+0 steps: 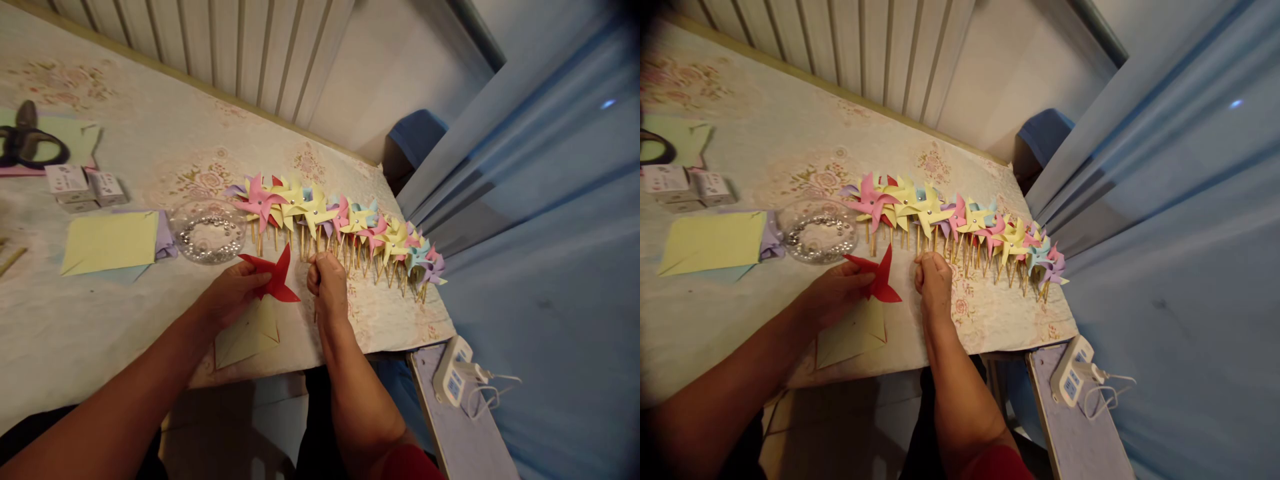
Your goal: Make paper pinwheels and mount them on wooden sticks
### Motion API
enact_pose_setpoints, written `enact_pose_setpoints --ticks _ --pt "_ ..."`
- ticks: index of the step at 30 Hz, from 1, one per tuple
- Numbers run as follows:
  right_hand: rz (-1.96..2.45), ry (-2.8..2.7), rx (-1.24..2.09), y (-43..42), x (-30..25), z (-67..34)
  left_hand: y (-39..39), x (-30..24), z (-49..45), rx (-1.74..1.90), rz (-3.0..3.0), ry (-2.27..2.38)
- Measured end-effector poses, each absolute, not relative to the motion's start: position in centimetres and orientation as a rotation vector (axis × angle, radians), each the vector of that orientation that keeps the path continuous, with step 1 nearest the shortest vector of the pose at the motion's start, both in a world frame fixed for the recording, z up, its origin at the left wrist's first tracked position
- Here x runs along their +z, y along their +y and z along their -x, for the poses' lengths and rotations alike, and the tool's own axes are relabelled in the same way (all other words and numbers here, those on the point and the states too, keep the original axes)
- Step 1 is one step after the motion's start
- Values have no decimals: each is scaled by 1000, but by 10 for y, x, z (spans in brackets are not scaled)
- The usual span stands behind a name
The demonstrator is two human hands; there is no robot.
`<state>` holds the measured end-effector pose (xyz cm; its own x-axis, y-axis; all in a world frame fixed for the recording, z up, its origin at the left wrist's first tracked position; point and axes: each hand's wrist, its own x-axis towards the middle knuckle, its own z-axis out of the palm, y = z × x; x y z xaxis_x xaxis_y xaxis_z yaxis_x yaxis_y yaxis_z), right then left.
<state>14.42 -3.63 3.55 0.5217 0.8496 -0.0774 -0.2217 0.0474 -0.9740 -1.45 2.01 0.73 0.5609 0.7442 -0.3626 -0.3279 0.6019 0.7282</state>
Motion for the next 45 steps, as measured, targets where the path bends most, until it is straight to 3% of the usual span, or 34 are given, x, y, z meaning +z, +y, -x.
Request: enact_pose_setpoints --ticks 45 --pt "1378 -724 787 -39 30 -142 20 9 17 689 -730 712"
